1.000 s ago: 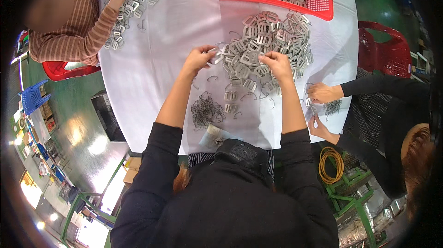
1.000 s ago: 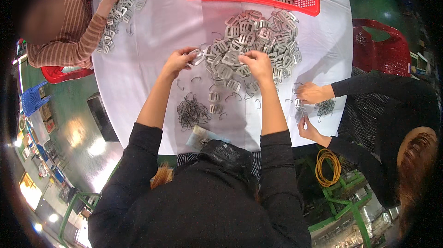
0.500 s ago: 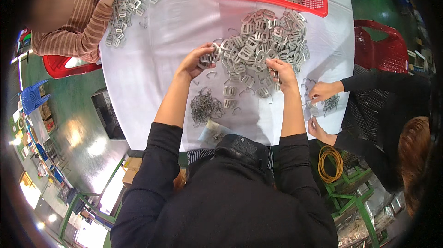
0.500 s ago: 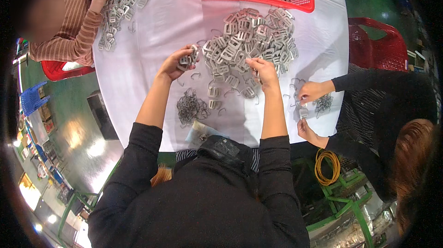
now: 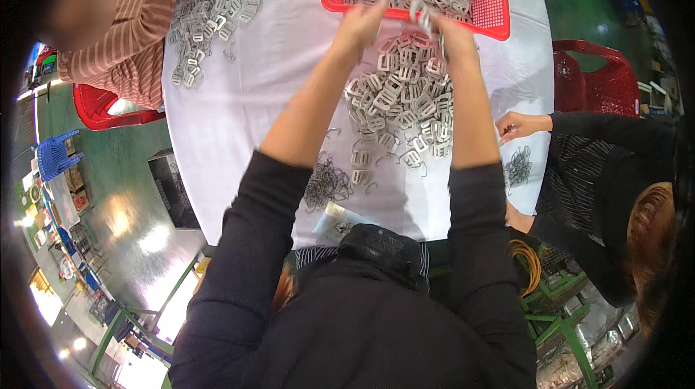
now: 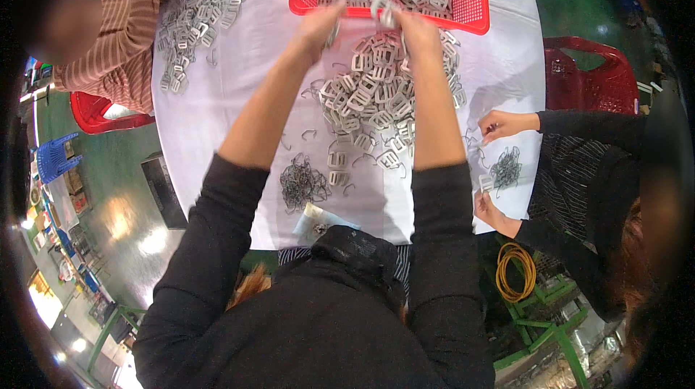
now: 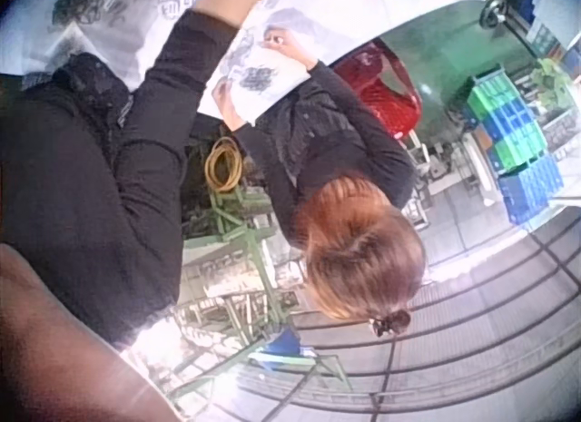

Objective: The person assembles small white plastic buckles by hand, inserting metal hooks into the buckle slots. They repeatedly pick up a buckle and a hook, connect them, and place the assembled unit into a red basket. The task is performed at a table with other workers nearby.

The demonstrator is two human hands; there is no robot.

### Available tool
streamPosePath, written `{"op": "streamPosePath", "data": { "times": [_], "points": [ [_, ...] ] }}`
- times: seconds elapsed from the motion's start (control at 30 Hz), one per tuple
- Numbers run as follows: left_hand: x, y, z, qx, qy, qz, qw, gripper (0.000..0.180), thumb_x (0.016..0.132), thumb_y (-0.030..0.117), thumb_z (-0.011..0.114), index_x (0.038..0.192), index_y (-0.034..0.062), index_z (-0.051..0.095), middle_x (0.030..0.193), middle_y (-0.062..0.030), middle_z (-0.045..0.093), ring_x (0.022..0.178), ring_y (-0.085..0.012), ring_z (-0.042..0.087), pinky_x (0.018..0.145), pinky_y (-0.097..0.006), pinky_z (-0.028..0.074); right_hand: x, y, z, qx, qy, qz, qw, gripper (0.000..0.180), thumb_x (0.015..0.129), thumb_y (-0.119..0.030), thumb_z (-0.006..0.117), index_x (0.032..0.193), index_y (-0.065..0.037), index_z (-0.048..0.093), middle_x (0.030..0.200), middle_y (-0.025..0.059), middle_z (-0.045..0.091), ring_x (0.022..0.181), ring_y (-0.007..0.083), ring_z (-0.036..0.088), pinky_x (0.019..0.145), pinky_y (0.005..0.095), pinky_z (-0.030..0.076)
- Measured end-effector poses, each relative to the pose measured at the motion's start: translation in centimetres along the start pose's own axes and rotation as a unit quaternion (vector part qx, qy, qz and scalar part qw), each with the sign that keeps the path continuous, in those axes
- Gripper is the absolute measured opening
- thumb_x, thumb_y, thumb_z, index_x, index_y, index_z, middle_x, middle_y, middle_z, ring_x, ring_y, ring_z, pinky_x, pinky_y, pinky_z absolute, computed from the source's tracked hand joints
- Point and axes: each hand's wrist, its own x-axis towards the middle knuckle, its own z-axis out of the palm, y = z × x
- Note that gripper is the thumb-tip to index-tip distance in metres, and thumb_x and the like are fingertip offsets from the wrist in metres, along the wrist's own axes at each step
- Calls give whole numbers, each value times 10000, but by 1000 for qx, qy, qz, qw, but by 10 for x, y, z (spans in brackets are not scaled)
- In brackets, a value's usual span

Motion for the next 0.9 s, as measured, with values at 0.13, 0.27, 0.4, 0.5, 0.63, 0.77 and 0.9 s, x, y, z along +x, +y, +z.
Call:
{"op": "streamPosePath", "data": {
  "times": [0.13, 0.27, 0.4, 0.5, 0.63, 0.77, 0.9],
  "points": [
    [3, 78, 11, 165, 187, 304, 919, 481, 816, 269, 581, 1170, -39, 475, 1083, -219, 557, 1051, -343, 513, 928, -386, 385, -11, -63, 9, -76, 41, -205, 975, 550, 752, -329, 658, 1139, -10, 431, 1143, 200, 418, 1062, 332, 391, 907, 399, 322],
    [-23, 20, 4, 234, 171, 386, 876, 250, 810, 239, 616, 945, 28, 603, 828, -95, 648, 753, -212, 609, 696, -297, 478, -31, -6, 7, -180, 129, -344, 912, 272, 762, -257, 642, 880, -13, 627, 870, 141, 621, 789, 266, 600, 728, 360, 460],
    [-82, -90, 21, 405, 35, 295, 865, 215, 738, 180, 653, 922, 68, 638, 977, -55, 641, 970, -202, 577, 833, -333, 451, -114, 113, 4, -363, 66, -268, 890, 220, 784, -182, 592, 982, -87, 603, 928, 93, 556, 901, 271, 545, 735, 372, 445],
    [-91, -143, 33, 502, 90, 396, 764, 177, 744, 196, 642, 888, 94, 655, 946, -63, 649, 940, -212, 587, 832, -343, 455, -132, 163, 9, -483, 96, -300, 817, 262, 766, -155, 576, 1026, -124, 584, 982, 61, 515, 949, 250, 511, 742, 361, 428],
    [-87, -156, -3, 497, 40, 322, 805, 134, 774, 198, 611, 868, 125, 672, 932, -81, 654, 935, -221, 597, 858, -339, 450, -140, 187, 2, -535, 85, -300, 786, 217, 767, -144, 560, 983, -135, 583, 939, 44, 507, 911, 224, 506, 732, 349, 415],
    [-105, -142, -47, 321, 90, 190, 923, 160, 840, 203, 567, 875, 94, 678, 888, -76, 663, 758, -193, 619, 698, -295, 483, -157, 188, -1, -468, 91, -277, 834, 208, 736, -153, 631, 933, -127, 569, 892, 51, 513, 925, 239, 520, 740, 375, 421],
    [-118, -139, -78, 169, 35, 55, 983, 272, 879, 274, 551, 937, 31, 659, 844, -34, 657, 698, -128, 596, 644, -250, 467, -169, 204, 20, -407, 21, -244, 880, 299, 675, -180, 703, 931, -116, 562, 940, 62, 507, 922, 254, 523, 753, 393, 423]
  ]
}}
